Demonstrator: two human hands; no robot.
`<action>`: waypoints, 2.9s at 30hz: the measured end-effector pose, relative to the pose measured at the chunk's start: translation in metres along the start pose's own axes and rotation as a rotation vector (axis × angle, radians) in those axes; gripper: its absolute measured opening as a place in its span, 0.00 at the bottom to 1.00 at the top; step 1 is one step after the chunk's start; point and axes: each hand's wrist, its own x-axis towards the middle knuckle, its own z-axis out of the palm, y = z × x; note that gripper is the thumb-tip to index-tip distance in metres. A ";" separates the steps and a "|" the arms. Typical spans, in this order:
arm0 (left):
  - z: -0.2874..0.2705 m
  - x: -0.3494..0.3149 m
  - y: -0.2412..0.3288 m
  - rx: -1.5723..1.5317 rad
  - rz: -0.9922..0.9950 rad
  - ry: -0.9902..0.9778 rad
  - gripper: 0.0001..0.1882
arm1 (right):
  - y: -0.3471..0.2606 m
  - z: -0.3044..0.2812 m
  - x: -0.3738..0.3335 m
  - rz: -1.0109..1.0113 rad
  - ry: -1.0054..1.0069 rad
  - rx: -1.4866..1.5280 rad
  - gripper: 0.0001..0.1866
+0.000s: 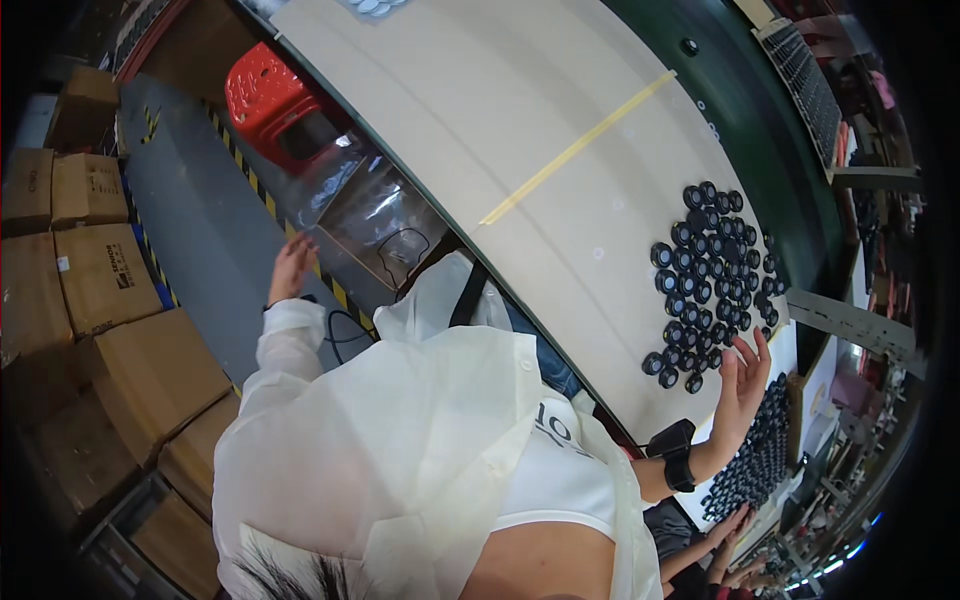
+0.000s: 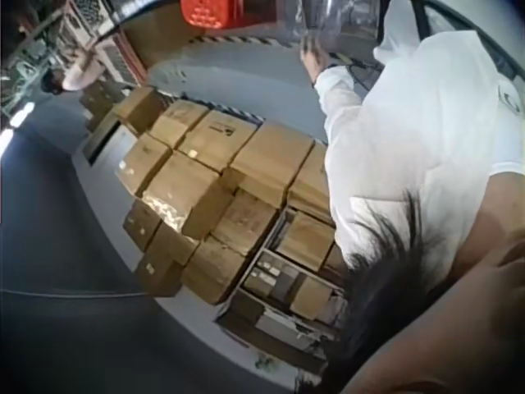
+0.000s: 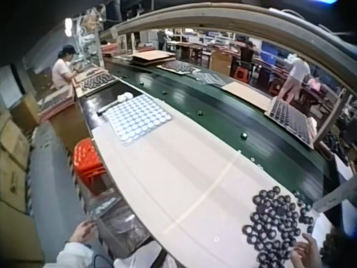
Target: Inspecting and arranging small circular electronic components at a manual workstation.
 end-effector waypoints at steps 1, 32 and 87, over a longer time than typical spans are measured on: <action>0.012 0.008 -0.016 0.017 -0.051 0.015 0.24 | -0.004 0.003 -0.002 0.000 0.003 -0.012 0.29; 0.412 -0.010 0.298 1.706 1.517 -0.111 0.12 | -0.025 0.003 -0.002 0.084 -0.092 -0.038 0.29; 0.419 -0.144 0.152 1.247 1.413 -1.148 0.17 | -0.079 0.189 0.095 -0.813 -0.279 -0.540 0.24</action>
